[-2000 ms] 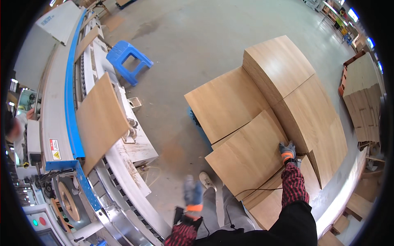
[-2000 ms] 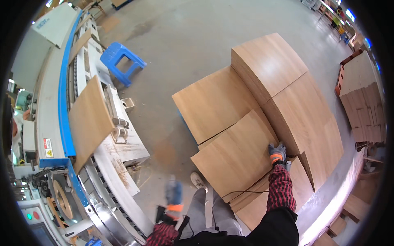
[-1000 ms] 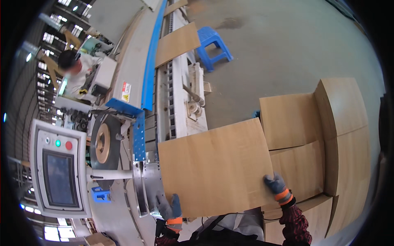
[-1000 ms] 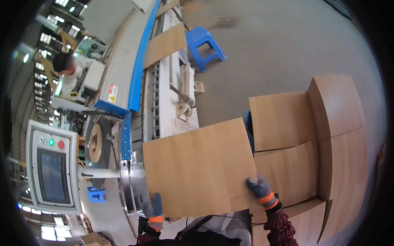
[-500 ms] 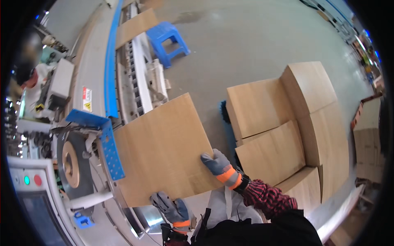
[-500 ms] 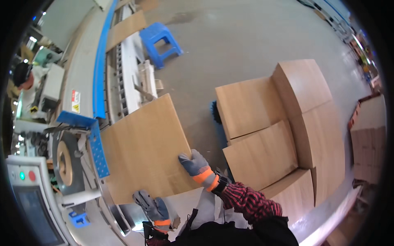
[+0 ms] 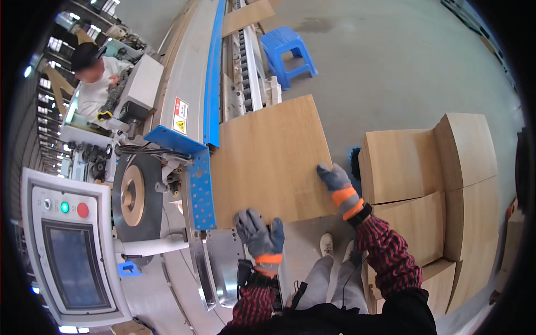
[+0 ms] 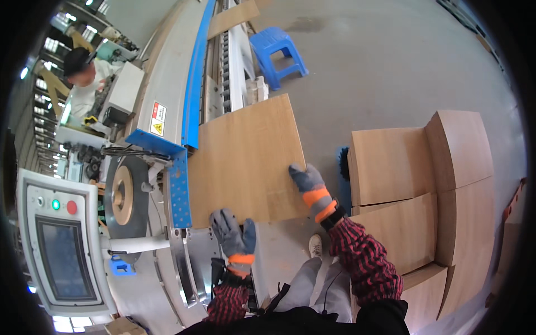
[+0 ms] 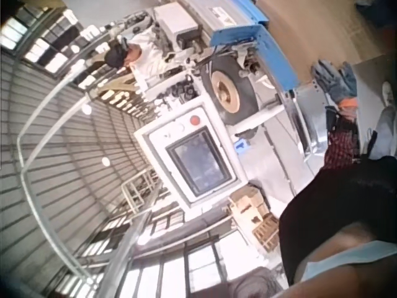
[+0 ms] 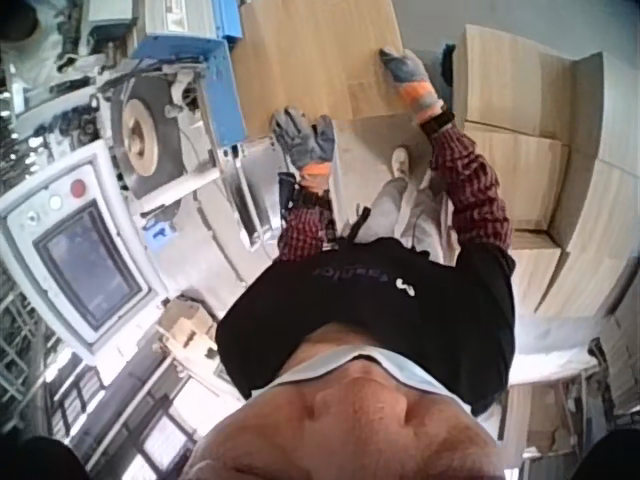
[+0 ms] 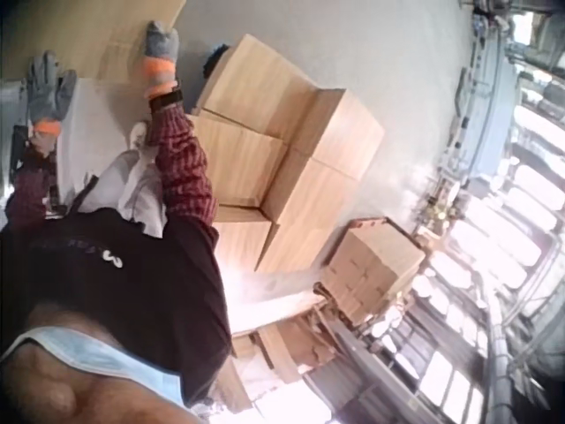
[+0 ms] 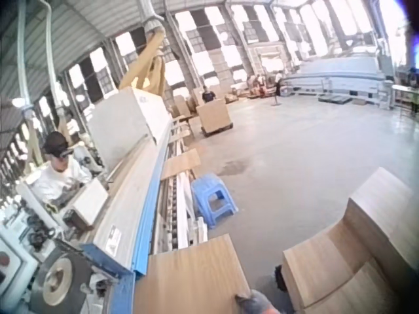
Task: The person repeatedly picks up rectangular wood panels from a conveyor belt and stacks them onto a growing pile on the floor. The person wears gloves and handles the panels one at a time, placing them carefully to maintain alignment.
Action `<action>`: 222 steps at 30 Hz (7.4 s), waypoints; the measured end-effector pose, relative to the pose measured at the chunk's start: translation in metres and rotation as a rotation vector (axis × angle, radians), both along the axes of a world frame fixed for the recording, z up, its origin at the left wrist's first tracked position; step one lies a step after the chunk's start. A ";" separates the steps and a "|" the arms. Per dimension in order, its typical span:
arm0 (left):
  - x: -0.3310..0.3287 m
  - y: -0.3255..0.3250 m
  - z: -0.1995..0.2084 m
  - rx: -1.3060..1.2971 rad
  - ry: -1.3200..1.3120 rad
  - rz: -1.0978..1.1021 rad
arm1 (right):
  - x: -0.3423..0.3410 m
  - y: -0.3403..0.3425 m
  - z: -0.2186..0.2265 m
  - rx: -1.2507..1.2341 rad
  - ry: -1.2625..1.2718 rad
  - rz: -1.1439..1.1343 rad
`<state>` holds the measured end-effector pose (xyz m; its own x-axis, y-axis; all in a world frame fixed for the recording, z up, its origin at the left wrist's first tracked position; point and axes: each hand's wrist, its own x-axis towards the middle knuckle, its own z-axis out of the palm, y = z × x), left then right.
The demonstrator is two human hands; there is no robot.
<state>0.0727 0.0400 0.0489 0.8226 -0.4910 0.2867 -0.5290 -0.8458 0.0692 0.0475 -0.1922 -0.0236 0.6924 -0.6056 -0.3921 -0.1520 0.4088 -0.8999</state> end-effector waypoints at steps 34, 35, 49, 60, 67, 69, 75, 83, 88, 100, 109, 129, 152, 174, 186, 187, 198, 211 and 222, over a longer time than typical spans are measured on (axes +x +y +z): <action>-0.209 -0.083 -0.206 -0.303 1.215 0.431 | -0.475 -0.098 -0.193 -0.285 1.370 -0.140; -0.201 -0.084 -0.183 -0.302 1.197 0.431 | -0.472 -0.096 -0.195 -0.211 1.230 -0.185; -0.124 0.064 0.027 -0.671 0.584 0.385 | -0.290 -0.042 -0.034 -0.026 0.298 -0.006; -0.155 0.117 0.089 -0.353 0.962 0.287 | -0.148 0.055 0.033 -0.059 0.102 0.052; -0.083 0.087 0.047 0.026 0.304 0.051 | -0.110 0.085 0.020 -0.160 0.102 -0.046; -0.069 0.078 0.037 0.022 0.284 0.037 | -0.094 0.068 0.018 -0.167 0.199 -0.022; -0.013 0.048 0.014 0.003 0.178 -0.012 | -0.032 0.025 0.011 0.017 0.069 -0.011; 0.022 -0.026 0.030 -0.003 0.291 0.140 | 0.032 -0.034 0.010 -0.464 -0.035 -0.010; -0.085 -0.056 0.017 -0.526 0.327 -0.282 | -0.088 -0.060 -0.090 -0.077 0.141 -0.263; -0.294 -0.051 -0.302 -0.333 1.874 0.208 | -0.536 -0.144 -0.216 -0.590 1.562 -0.390; -0.256 -0.072 -0.248 -0.775 1.682 0.509 | -0.519 -0.132 -0.211 -0.364 1.380 -0.061; -0.152 0.097 0.056 -0.347 0.019 0.140 | -0.197 0.034 0.019 0.114 0.017 0.096; -0.014 -0.012 -0.037 -0.229 -0.005 0.144 | -0.014 0.005 0.025 -0.326 0.109 0.036; -0.294 -0.088 -0.293 -0.080 1.477 -0.482 | -0.541 -0.184 -0.242 -0.580 1.531 -0.383; -0.246 -0.110 -0.198 -0.441 1.220 0.408 | -0.498 -0.157 -0.233 -0.396 1.238 -0.223; -0.237 -0.107 -0.178 -0.431 1.179 0.374 | -0.489 -0.155 -0.234 -0.324 1.282 -0.056; -0.143 0.037 0.034 -0.727 0.649 0.490 | -0.314 -0.088 -0.051 0.076 -0.011 0.026; -0.142 0.101 0.024 0.039 0.170 0.154 | -0.105 0.081 0.026 -0.021 0.108 -0.057; -0.059 0.055 0.009 -0.125 0.209 0.129 | -0.028 0.015 0.010 0.004 0.035 -0.039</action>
